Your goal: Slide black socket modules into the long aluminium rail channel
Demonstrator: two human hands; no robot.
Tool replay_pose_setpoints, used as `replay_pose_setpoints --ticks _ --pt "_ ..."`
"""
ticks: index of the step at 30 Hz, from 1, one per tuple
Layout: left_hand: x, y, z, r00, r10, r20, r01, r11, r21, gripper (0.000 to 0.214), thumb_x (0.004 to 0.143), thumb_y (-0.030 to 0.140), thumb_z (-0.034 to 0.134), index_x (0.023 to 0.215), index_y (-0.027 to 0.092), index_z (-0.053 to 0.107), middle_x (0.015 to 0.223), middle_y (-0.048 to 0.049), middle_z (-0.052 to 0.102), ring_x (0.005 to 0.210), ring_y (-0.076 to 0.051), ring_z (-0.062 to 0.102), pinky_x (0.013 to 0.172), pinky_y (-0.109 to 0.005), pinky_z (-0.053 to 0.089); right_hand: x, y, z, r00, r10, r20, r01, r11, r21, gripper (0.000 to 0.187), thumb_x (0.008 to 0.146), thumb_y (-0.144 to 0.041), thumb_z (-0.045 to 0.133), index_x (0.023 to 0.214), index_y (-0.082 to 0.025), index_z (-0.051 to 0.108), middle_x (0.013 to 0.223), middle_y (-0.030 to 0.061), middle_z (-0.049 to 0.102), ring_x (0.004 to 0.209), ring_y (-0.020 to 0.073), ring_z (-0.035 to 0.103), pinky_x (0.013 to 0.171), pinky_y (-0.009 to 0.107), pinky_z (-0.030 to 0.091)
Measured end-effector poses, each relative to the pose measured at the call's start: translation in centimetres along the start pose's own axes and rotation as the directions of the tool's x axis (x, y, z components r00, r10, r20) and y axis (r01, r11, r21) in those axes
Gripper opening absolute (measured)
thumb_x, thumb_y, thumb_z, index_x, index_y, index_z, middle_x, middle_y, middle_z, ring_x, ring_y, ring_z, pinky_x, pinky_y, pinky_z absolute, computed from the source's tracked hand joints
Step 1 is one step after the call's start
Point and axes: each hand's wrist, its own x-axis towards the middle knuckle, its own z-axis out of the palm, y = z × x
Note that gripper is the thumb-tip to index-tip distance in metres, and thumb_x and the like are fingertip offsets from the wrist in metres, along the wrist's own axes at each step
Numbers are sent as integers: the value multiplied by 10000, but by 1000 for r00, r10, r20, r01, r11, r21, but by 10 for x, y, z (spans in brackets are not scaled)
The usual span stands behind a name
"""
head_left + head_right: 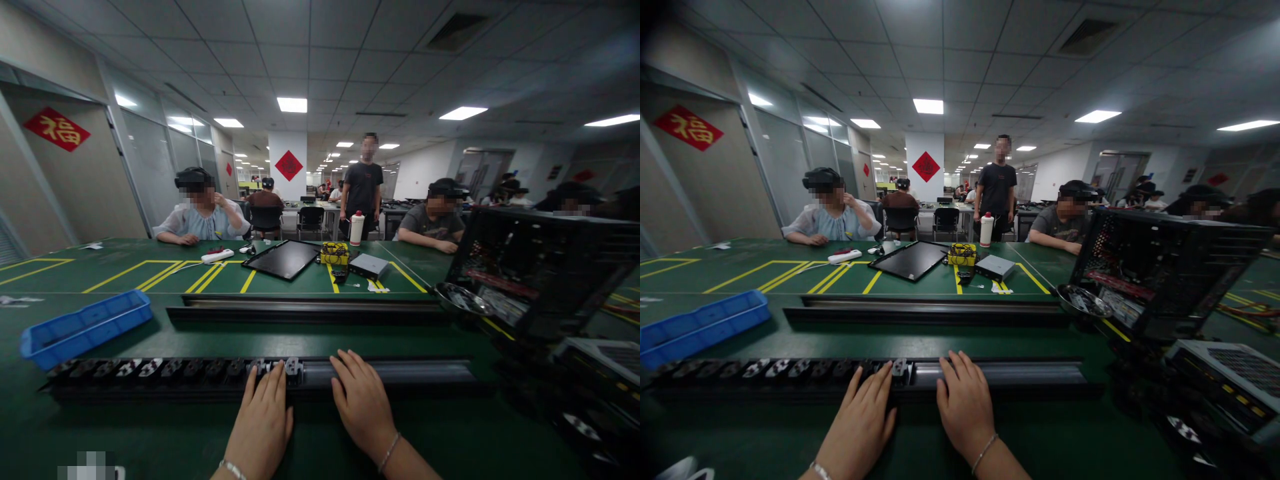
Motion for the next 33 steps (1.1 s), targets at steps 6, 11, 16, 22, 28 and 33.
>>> replay_pose_setpoints --ticks 6,11,16,22,28,33 --pt "0 -1 -1 1000 -2 28 3 1000 -14 414 767 223 419 1136 118 575 1234 -100 572 1119 -216 516 1034 -458 272 0 0 1 1000 -7 -15 7 1000 2 354 864 -301 403 1169 -255 578 1231 23 567 1176 198 453 975 362 341" --pt "1 -1 -2 999 -12 39 13 1000 -26 413 771 209 415 1144 120 570 1235 -93 572 1115 -214 518 1042 -461 265 0 0 1 1000 -4 -7 4 1000 0 353 864 -300 404 1170 -260 574 1233 13 566 1185 193 446 982 360 337" --pt "1 -2 -2 1000 -8 29 9 999 -32 404 784 205 407 1145 124 569 1220 -94 584 1108 -214 522 1049 -462 256 0 0 0 1000 -6 -11 6 1000 -8 348 861 -298 410 1161 -257 580 1227 20 570 1176 194 456 975 358 344" --pt "1 -2 -2 1000 -8 24 9 999 -38 390 793 203 404 1137 139 576 1191 -92 601 1097 -219 529 1051 -468 257 -1 -1 0 1000 -15 -22 15 1000 0 344 868 -284 403 1162 -255 579 1227 25 568 1184 196 450 977 368 345" --pt "1 -2 -2 1000 -3 13 3 999 -31 380 802 209 411 1143 147 567 1180 -90 607 1091 -220 534 1057 -467 248 -2 -1 2 996 -55 -71 55 998 2 324 860 -251 419 1132 -251 593 1208 40 577 1148 197 477 962 372 359" --pt "1 -3 -2 1000 -6 14 7 999 -41 376 796 201 419 1139 155 568 1172 -81 611 1092 -217 533 1045 -454 267 -4 -4 -1 978 -182 -98 191 978 86 361 841 -154 412 1156 -238 565 1154 48 597 1080 163 510 948 341 373"
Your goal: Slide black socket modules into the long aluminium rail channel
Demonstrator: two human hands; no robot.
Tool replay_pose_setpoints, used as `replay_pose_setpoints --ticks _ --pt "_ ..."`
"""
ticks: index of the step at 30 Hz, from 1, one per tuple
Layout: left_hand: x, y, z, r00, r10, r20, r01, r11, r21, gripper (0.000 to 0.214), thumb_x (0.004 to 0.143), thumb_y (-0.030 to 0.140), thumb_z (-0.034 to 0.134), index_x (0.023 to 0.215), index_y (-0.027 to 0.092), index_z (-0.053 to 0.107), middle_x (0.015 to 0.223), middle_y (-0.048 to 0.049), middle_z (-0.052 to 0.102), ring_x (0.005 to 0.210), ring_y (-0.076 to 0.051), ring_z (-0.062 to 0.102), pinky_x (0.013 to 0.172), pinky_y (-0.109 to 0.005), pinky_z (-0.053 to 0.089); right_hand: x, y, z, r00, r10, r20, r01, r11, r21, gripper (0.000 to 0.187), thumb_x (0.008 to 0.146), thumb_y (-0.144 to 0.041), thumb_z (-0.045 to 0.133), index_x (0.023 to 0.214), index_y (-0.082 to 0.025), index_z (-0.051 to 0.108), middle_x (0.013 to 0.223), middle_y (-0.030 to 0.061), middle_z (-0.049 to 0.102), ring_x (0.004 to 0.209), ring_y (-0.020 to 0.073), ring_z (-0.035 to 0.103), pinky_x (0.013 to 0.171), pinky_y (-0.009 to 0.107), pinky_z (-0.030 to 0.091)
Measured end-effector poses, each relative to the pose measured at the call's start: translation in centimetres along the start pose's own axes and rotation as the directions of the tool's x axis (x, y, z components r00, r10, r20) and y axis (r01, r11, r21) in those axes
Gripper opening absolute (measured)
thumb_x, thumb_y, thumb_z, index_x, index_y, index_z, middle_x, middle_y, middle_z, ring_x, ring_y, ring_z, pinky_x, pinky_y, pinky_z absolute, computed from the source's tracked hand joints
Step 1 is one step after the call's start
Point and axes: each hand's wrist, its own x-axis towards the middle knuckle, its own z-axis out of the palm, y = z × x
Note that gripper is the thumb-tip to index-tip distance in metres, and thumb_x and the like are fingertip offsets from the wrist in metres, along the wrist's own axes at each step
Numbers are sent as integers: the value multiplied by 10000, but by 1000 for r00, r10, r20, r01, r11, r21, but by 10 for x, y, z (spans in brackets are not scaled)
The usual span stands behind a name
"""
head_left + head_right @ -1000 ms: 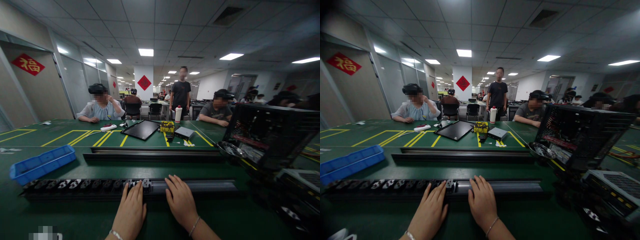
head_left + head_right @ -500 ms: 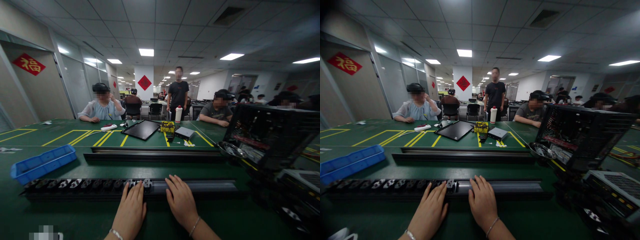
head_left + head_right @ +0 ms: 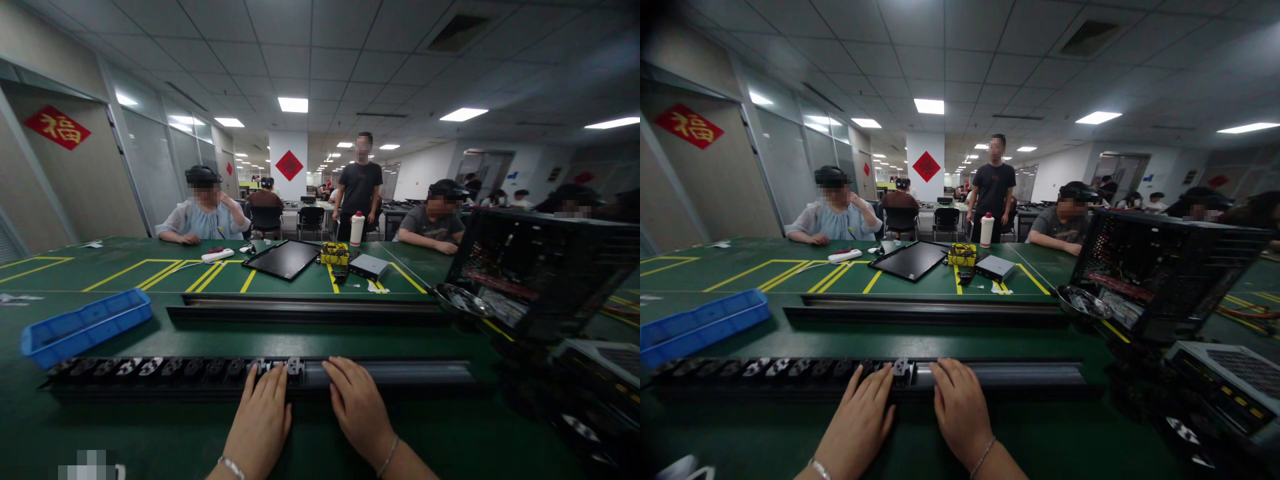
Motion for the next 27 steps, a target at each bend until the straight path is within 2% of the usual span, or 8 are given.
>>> replay_pose_setpoints --ticks 4,7,13,20,27 --pt "-1 -1 2 1000 11 -26 -11 1000 -6 371 798 190 405 1121 139 582 1168 -88 616 1087 -210 537 1045 -449 259 0 -9 -6 975 -175 135 165 983 81 418 836 -121 412 1196 -302 524 1167 10 585 1079 148 500 940 323 359" --pt "-1 -2 3 999 18 -34 -18 1000 -3 364 806 199 401 1114 145 588 1170 -89 616 1093 -209 536 1050 -448 249 1 -14 -10 947 -214 238 198 976 90 433 840 -136 427 1215 -341 497 1189 -8 572 1091 145 490 956 326 324" --pt "-1 -2 4 1000 25 -15 -25 1000 -6 363 812 216 404 1121 161 586 1184 -82 608 1106 -211 532 1049 -447 256 2 -16 -11 940 -181 290 166 983 76 462 834 -174 446 1256 -362 449 1220 -24 550 1100 137 479 969 320 284" --pt "-1 -2 5 1000 20 -3 -20 1000 -22 386 807 195 403 1154 172 569 1177 -77 613 1102 -210 534 1063 -453 234 -1 -17 -5 942 -138 306 135 990 28 485 819 -196 460 1270 -373 434 1204 -23 559 1071 143 490 971 327 262" --pt "0 -2 2 1000 12 2 -12 999 -47 394 801 170 397 1159 179 562 1147 -61 633 1081 -210 551 1038 -467 275 -1 -20 -1 955 -85 285 75 996 46 466 826 -196 453 1263 -357 437 1162 -25 580 1039 136 504 975 327 243"
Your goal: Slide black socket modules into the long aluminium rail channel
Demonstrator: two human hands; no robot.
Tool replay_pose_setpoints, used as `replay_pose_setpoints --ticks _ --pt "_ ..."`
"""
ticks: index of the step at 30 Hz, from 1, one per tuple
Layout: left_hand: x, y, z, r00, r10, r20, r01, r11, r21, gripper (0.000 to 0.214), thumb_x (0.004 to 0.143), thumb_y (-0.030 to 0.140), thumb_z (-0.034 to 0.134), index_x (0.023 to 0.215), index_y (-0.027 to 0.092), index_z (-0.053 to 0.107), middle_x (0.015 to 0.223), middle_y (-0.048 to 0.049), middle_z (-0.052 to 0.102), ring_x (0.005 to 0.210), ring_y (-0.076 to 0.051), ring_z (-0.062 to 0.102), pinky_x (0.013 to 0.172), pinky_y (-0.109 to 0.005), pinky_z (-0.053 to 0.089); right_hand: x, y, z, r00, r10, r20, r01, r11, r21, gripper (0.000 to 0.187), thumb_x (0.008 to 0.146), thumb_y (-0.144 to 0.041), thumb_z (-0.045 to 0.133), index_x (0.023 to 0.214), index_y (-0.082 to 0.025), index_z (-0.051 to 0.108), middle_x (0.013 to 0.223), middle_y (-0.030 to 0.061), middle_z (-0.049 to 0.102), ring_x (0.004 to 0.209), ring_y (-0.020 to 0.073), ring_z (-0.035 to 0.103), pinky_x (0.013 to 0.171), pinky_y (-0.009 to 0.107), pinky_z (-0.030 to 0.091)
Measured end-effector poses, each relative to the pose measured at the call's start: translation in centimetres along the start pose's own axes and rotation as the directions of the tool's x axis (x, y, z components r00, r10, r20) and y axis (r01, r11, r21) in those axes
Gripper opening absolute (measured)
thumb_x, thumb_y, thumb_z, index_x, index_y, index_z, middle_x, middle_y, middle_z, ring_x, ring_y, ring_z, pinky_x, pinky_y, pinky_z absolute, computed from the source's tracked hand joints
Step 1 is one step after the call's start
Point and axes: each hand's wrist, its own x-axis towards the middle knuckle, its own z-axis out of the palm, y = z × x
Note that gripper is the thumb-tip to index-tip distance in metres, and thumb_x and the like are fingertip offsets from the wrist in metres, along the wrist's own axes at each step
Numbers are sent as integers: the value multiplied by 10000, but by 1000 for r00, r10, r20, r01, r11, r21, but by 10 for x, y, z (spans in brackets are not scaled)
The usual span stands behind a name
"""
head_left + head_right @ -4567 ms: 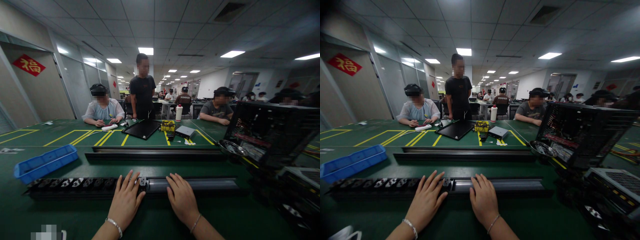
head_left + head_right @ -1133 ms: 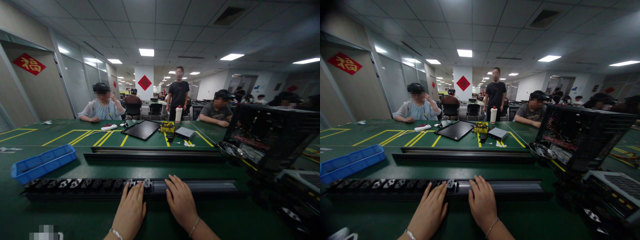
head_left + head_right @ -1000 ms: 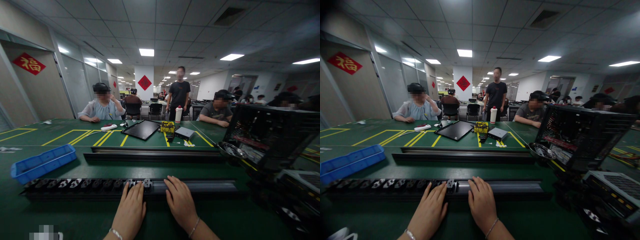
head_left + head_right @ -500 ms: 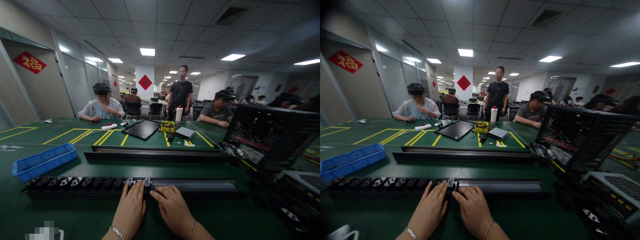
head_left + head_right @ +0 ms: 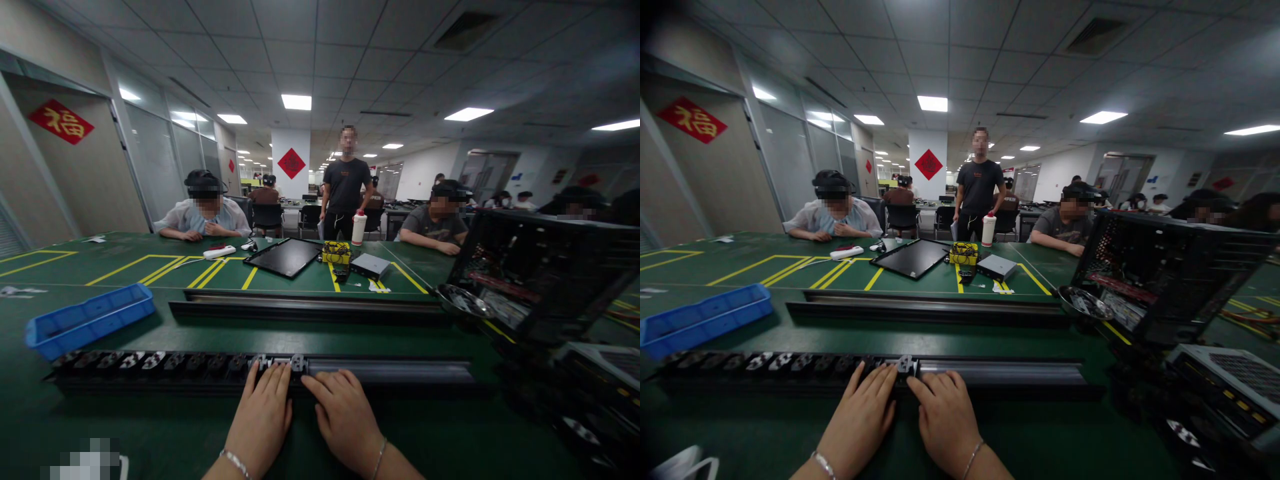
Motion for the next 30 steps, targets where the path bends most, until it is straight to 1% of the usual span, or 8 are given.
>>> replay_pose_setpoints --ticks 5,9,13,18,22,25,30 --pt "0 -1 -2 1000 14 -7 -14 1000 3 391 808 174 396 1160 181 564 1134 -67 638 1072 -206 557 1053 -454 258 0 1 6 999 17 -47 -18 1000 -9 469 823 -234 487 1277 -336 429 1138 -21 598 1017 130 514 974 307 246" --pt "0 0 -2 1000 17 -16 -17 1000 1 381 809 179 399 1150 181 568 1121 -62 645 1060 -205 563 1055 -451 249 0 2 8 998 13 -56 -14 1000 -16 441 837 -233 461 1266 -334 445 1120 -13 606 993 136 519 963 313 256" --pt "1 0 -2 1000 12 -22 -12 1000 7 376 802 168 410 1143 179 566 1097 -57 654 1040 -203 573 1053 -448 247 1 2 7 999 18 -47 -19 1000 -13 417 839 -225 444 1239 -339 471 1102 -9 609 966 148 519 946 324 267" --pt "2 0 -4 1000 5 -9 -5 1000 -9 390 796 150 405 1153 179 560 1075 -61 661 1029 -203 575 1042 -449 263 2 2 5 998 42 -37 -40 998 53 409 830 -199 441 1211 -338 496 1053 -8 616 939 164 514 936 337 267" --pt "2 1 -5 1000 -5 17 6 1000 -27 390 789 145 419 1153 174 555 1080 -61 659 1034 -209 573 1032 -463 274 3 1 3 999 47 -23 -46 998 44 417 827 -196 446 1214 -346 485 1046 -18 614 933 157 511 932 328 268" --pt "2 1 -5 1000 -4 17 5 999 -34 393 782 139 425 1151 180 553 1085 -58 657 1041 -209 570 1027 -463 279 3 0 1 999 47 -15 -46 998 36 425 831 -189 438 1224 -347 477 1034 -16 617 930 153 513 932 324 265" --pt "2 0 -5 999 -6 33 7 999 -36 406 776 124 419 1155 184 552 1073 -58 659 1038 -210 565 1028 -468 273 4 0 2 999 45 -7 -45 997 66 438 837 -162 419 1234 -342 468 1036 -7 616 941 159 510 938 334 250"
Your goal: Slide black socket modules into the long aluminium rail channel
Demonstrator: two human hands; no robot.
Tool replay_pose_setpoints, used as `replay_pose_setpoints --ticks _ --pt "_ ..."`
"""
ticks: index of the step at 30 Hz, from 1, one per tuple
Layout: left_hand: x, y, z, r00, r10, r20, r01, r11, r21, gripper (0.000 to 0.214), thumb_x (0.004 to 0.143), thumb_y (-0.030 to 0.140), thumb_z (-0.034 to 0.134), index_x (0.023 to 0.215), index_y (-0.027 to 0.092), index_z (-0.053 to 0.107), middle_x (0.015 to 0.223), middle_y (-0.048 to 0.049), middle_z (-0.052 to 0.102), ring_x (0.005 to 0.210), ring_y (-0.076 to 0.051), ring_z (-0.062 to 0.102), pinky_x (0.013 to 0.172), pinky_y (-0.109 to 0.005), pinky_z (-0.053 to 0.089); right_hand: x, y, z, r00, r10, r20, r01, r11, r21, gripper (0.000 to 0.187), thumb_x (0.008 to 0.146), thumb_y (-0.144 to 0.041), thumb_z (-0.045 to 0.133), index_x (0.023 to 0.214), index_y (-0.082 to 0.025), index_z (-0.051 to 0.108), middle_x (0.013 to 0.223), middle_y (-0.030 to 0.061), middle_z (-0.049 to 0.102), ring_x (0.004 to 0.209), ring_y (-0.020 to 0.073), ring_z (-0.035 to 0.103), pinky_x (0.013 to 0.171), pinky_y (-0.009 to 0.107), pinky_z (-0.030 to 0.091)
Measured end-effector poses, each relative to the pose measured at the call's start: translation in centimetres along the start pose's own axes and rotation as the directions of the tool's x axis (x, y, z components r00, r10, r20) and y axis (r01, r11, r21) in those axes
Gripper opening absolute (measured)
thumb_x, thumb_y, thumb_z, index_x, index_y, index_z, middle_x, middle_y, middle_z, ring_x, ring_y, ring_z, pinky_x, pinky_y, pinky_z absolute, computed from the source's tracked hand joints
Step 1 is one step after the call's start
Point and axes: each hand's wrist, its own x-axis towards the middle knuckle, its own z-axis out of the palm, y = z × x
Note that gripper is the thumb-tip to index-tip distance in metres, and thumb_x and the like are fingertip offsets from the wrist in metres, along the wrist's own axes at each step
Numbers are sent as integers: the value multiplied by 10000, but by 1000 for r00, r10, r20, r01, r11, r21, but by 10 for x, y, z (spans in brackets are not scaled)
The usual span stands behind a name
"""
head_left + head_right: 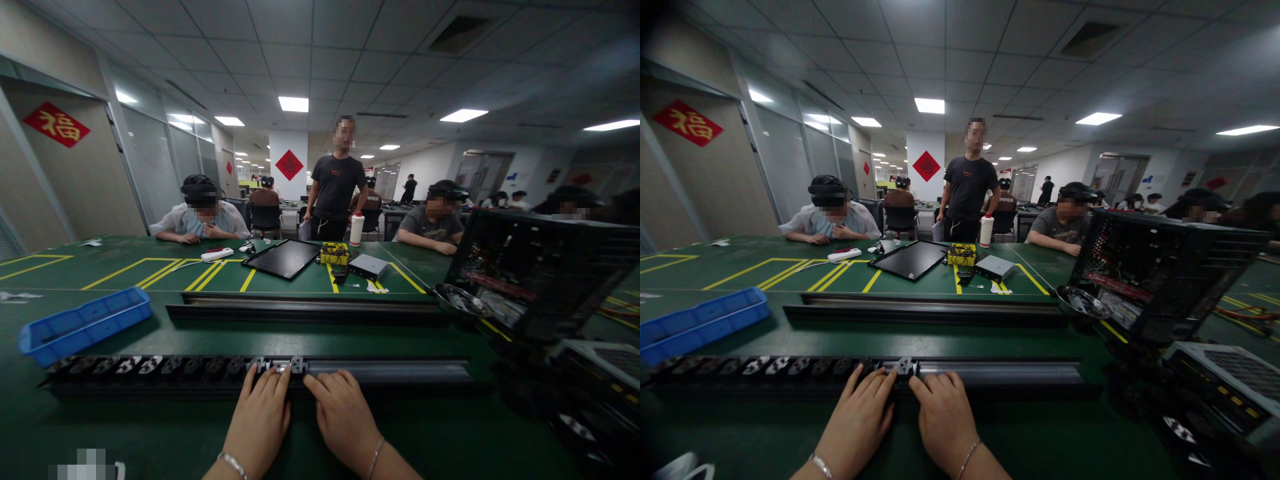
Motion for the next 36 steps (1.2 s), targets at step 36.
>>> replay_pose_setpoints --ticks 36 --pt "0 4 2 999 -41 24 42 999 -29 417 746 144 465 1151 201 541 1083 -51 638 1098 -231 513 1047 -489 225 1 2 1 999 10 39 -10 1000 -13 422 828 -132 398 1206 -294 493 961 26 593 883 173 482 887 323 276"
